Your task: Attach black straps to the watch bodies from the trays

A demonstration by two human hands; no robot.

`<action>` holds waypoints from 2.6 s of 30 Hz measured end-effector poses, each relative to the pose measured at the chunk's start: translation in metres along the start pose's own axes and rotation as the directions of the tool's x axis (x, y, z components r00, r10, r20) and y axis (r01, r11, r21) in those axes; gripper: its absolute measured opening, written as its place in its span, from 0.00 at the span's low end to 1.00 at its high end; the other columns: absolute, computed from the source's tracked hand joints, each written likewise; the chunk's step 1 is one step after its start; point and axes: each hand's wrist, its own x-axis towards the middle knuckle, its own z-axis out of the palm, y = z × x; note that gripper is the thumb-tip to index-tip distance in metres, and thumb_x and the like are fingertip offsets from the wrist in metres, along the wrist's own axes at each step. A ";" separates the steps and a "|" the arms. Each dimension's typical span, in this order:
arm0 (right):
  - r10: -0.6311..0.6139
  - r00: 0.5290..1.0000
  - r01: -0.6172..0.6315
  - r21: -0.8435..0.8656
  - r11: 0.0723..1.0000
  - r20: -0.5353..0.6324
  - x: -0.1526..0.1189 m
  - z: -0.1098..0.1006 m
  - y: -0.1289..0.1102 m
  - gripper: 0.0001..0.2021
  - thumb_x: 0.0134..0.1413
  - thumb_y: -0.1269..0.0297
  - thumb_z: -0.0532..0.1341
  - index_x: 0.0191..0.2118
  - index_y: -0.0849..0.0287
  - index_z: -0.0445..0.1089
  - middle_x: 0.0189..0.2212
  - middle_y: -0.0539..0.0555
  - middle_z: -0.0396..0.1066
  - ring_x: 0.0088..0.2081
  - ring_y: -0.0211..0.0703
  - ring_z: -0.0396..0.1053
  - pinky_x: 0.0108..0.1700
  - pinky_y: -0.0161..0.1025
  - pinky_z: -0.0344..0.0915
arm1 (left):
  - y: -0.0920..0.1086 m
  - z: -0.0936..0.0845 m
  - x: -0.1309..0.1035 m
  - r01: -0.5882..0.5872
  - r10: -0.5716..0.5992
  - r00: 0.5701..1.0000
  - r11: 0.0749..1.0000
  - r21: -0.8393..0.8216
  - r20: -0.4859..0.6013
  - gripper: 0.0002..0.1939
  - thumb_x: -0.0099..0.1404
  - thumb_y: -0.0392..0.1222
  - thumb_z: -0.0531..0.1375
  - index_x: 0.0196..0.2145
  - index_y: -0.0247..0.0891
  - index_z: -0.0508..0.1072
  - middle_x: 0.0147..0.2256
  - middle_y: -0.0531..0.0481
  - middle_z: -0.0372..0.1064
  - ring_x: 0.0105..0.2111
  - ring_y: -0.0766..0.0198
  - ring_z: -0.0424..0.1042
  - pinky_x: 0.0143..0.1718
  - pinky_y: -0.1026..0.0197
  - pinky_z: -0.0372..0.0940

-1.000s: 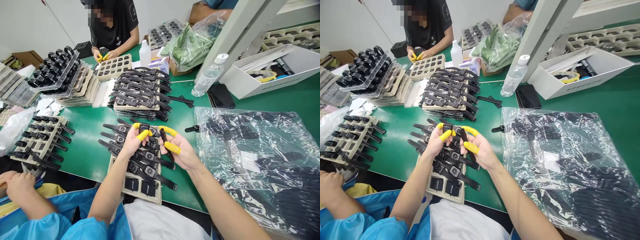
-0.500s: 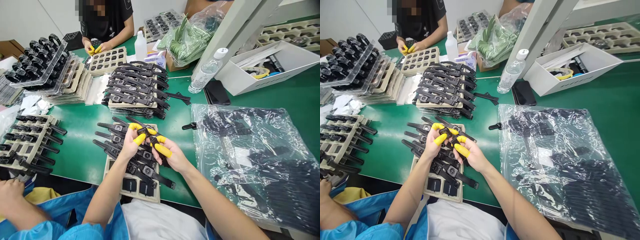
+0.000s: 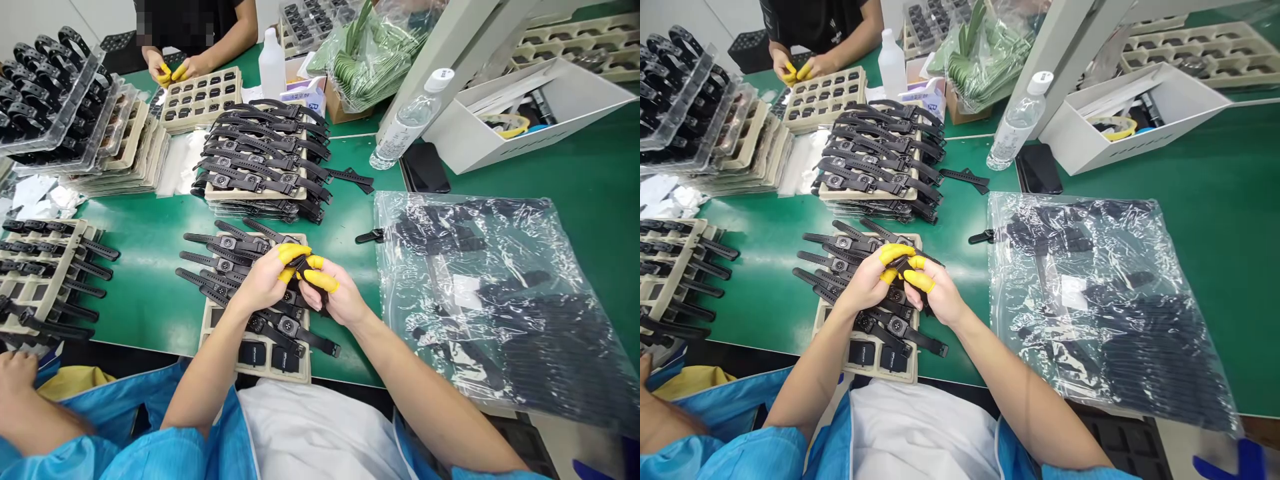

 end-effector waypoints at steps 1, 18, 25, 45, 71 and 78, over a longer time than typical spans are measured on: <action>-0.007 1.000 0.007 0.017 1.000 -0.007 0.000 0.001 0.000 0.15 0.61 0.53 0.68 0.35 0.55 0.64 0.14 0.40 0.62 0.14 0.33 0.53 0.19 0.32 0.51 | 0.000 0.001 0.000 -0.003 0.003 1.000 1.000 0.012 -0.011 0.24 0.71 0.29 0.50 0.62 0.39 0.68 0.56 0.40 0.73 0.58 0.54 0.72 0.61 0.47 0.69; 0.116 0.986 -0.110 0.057 0.992 -0.121 0.004 -0.006 -0.001 0.17 0.55 0.53 0.71 0.32 0.56 0.64 0.12 0.38 0.54 0.13 0.29 0.45 0.15 0.28 0.43 | -0.002 -0.003 -0.002 -0.058 0.022 0.993 0.945 0.321 0.113 0.20 0.73 0.39 0.53 0.61 0.35 0.68 0.49 0.37 0.71 0.52 0.49 0.71 0.57 0.43 0.69; 0.060 0.995 -0.059 0.016 0.998 -0.076 0.003 -0.006 0.001 0.18 0.57 0.50 0.70 0.34 0.56 0.64 0.13 0.39 0.58 0.13 0.30 0.49 0.17 0.30 0.48 | 0.003 -0.006 -0.002 0.001 -0.006 0.999 0.993 0.122 0.042 0.19 0.77 0.38 0.52 0.63 0.37 0.66 0.54 0.38 0.73 0.55 0.53 0.72 0.58 0.49 0.70; 0.389 0.916 -0.348 -0.296 0.890 0.092 0.007 -0.015 -0.017 0.22 0.60 0.41 0.64 0.33 0.55 0.62 0.16 0.39 0.54 0.15 0.29 0.42 0.16 0.29 0.39 | -0.004 -0.023 0.014 0.012 -0.530 0.468 0.804 -0.594 -0.707 0.26 0.62 0.57 0.73 0.41 0.41 0.63 0.37 0.52 0.81 0.21 0.68 0.76 0.25 0.66 0.72; 0.153 0.987 -0.151 0.048 0.987 -0.053 0.004 -0.001 -0.008 0.18 0.55 0.51 0.70 0.36 0.55 0.63 0.14 0.39 0.56 0.16 0.30 0.43 0.17 0.29 0.42 | -0.001 0.013 -0.005 0.035 -0.030 0.997 0.997 0.071 -0.077 0.26 0.72 0.27 0.50 0.64 0.41 0.68 0.58 0.40 0.71 0.61 0.55 0.70 0.63 0.48 0.70; 0.167 0.984 -0.160 0.107 0.981 -0.066 0.005 -0.004 -0.007 0.19 0.54 0.51 0.71 0.34 0.55 0.62 0.15 0.39 0.54 0.16 0.29 0.42 0.17 0.29 0.40 | 0.006 0.006 -0.005 0.032 -0.034 0.999 0.996 0.080 0.024 0.24 0.77 0.35 0.50 0.67 0.40 0.64 0.58 0.38 0.66 0.61 0.52 0.68 0.64 0.45 0.68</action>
